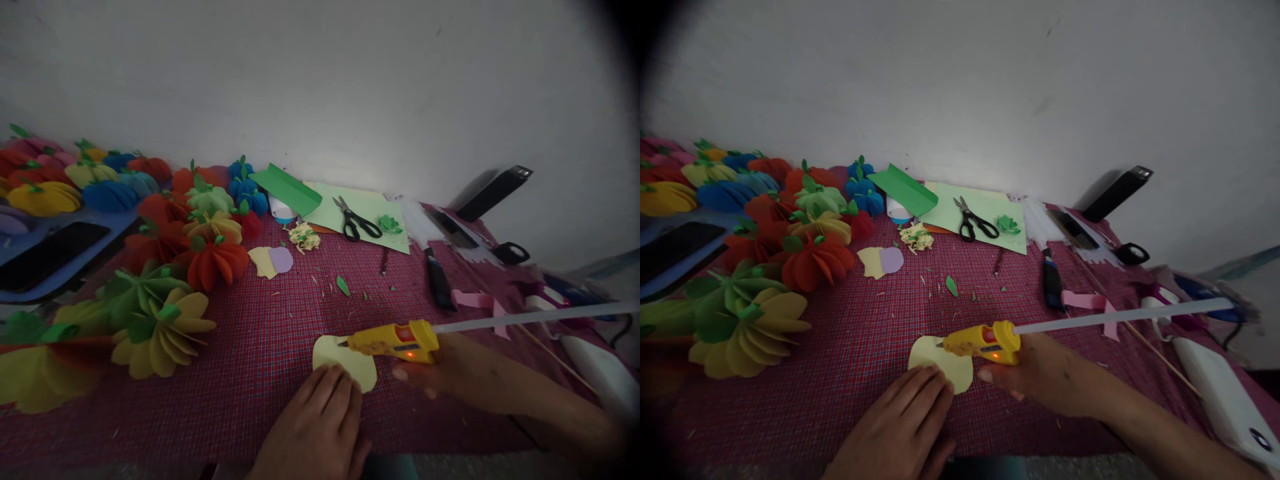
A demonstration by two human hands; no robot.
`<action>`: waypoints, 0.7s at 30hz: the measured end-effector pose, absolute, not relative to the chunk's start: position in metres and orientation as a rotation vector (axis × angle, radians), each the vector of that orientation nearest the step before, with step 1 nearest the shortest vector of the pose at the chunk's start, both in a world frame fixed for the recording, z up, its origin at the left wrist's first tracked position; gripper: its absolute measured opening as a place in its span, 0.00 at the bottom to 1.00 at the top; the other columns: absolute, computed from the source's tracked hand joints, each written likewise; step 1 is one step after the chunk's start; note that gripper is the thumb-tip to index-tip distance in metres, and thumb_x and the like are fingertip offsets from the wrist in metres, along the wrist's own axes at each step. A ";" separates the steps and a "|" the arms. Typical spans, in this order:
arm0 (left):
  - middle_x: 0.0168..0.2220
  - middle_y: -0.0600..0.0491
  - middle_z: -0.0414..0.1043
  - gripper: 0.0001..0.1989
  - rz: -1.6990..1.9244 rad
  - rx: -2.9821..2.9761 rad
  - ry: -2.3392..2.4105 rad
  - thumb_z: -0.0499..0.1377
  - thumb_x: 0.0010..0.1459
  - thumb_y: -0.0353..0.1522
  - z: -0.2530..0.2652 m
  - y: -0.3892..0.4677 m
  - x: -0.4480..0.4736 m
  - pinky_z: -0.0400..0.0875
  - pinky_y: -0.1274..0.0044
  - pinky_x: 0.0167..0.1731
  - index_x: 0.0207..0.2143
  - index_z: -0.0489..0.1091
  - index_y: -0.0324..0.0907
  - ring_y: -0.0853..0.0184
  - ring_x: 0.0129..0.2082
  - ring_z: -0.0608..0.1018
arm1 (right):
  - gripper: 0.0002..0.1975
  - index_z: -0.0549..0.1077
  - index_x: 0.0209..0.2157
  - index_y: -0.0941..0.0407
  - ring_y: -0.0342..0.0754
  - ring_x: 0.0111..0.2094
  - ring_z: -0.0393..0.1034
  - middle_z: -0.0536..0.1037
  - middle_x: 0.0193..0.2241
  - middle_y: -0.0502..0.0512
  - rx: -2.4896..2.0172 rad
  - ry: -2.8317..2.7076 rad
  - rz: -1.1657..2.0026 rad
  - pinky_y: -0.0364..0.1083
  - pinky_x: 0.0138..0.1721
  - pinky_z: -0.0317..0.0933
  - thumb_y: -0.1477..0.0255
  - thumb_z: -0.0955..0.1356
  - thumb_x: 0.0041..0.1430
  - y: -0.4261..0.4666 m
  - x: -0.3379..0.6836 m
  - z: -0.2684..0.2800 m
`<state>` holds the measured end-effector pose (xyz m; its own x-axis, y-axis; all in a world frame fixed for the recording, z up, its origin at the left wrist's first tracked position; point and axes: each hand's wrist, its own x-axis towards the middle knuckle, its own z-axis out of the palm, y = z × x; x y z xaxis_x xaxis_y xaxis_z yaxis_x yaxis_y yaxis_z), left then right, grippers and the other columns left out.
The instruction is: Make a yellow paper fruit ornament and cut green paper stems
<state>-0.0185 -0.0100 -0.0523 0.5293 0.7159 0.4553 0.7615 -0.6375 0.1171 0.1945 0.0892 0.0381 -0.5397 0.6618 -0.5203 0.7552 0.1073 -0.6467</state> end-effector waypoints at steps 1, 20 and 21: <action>0.47 0.47 0.71 0.21 -0.710 -2.673 -1.279 0.49 0.60 0.41 -0.052 -0.010 -0.019 0.66 0.72 0.48 0.48 0.66 0.35 0.61 0.48 0.71 | 0.14 0.71 0.40 0.54 0.40 0.20 0.61 0.69 0.20 0.45 1.457 2.249 -1.458 0.38 0.19 0.54 0.60 0.65 0.56 0.089 0.196 0.039; 0.48 0.48 0.71 0.18 -0.723 -2.714 -1.322 0.52 0.59 0.37 -0.043 -0.013 -0.020 0.70 0.70 0.47 0.48 0.66 0.37 0.60 0.49 0.72 | 0.18 0.71 0.33 0.57 0.43 0.26 0.68 0.75 0.26 0.53 1.702 2.197 -1.804 0.41 0.25 0.60 0.56 0.67 0.52 0.078 0.236 0.058; 0.48 0.47 0.71 0.18 -0.735 -2.710 -1.324 0.53 0.58 0.37 -0.042 -0.014 -0.020 0.70 0.69 0.47 0.48 0.66 0.38 0.60 0.49 0.71 | 0.18 0.72 0.33 0.58 0.43 0.26 0.67 0.75 0.26 0.53 1.691 2.217 -1.770 0.40 0.24 0.60 0.56 0.67 0.52 0.078 0.232 0.057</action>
